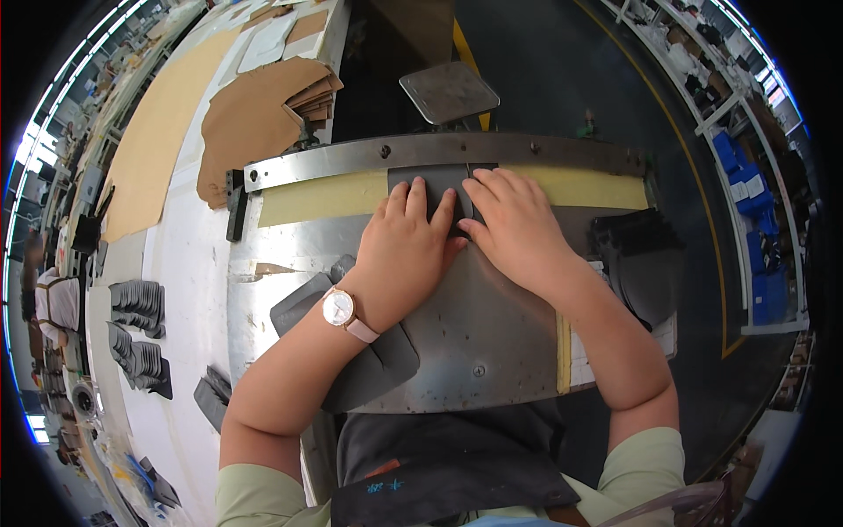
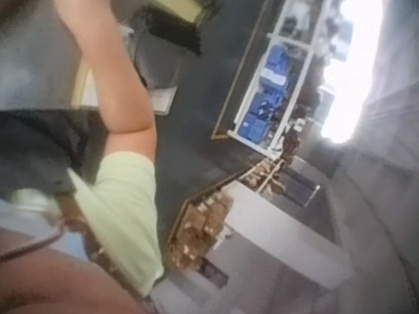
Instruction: The person folds and presses leather pieces against a metal guide by hand, attaches strips to the panels, and stacks the folded pieces on the workstation.
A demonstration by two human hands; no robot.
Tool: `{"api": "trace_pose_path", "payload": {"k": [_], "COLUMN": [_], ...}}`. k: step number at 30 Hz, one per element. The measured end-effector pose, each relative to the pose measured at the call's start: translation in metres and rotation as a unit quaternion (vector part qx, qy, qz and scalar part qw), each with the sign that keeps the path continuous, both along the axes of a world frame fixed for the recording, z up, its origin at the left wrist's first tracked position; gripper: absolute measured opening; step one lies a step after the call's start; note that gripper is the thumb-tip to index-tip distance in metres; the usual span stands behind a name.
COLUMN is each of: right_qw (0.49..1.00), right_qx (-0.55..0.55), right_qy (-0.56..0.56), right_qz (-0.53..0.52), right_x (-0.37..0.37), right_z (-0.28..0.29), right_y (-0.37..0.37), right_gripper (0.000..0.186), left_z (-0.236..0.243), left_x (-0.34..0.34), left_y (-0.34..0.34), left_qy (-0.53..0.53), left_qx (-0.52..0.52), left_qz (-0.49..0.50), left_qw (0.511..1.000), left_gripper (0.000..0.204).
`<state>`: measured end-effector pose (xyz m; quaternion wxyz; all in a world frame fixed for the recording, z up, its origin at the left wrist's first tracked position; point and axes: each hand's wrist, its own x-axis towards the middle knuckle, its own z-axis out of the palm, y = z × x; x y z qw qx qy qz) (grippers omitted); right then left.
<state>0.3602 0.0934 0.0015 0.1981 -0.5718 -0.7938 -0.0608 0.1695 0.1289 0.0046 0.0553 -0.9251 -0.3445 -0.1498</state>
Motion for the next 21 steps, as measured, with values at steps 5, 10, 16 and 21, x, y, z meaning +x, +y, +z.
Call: {"api": "trace_pose_path", "payload": {"k": [5,10,16,21], "right_qw": [1.000,1.000,0.999,0.999], "right_qx": [-0.002,-0.019,-0.032,-0.039], "right_qy": [-0.014,-0.002,0.001,0.005], "right_qz": [-0.009,-0.008,-0.012,-0.011], "right_x": [-0.0013,-0.0014,-0.0024,-0.0033], "right_z": [-0.0012,-0.0006,0.0004,0.0013], "right_y": [-0.0011,-0.0003,-0.0007,-0.0008], "right_gripper": [0.047,0.047,0.049,0.049], "left_z": [0.0003,-0.0049,-0.0054,-0.0048], "left_x": [0.0013,0.0025,0.0026,0.0017], "left_y": [0.0025,0.0027,0.0027,0.0037], "left_qy": [-0.018,-0.014,0.013,0.024], "left_qx": [-0.011,0.017,0.019,0.012], "left_qz": [0.023,0.060,0.072,0.072], "left_qw": [1.000,0.998,0.997,0.997], "left_gripper": [0.060,0.063,0.066,0.067]}}
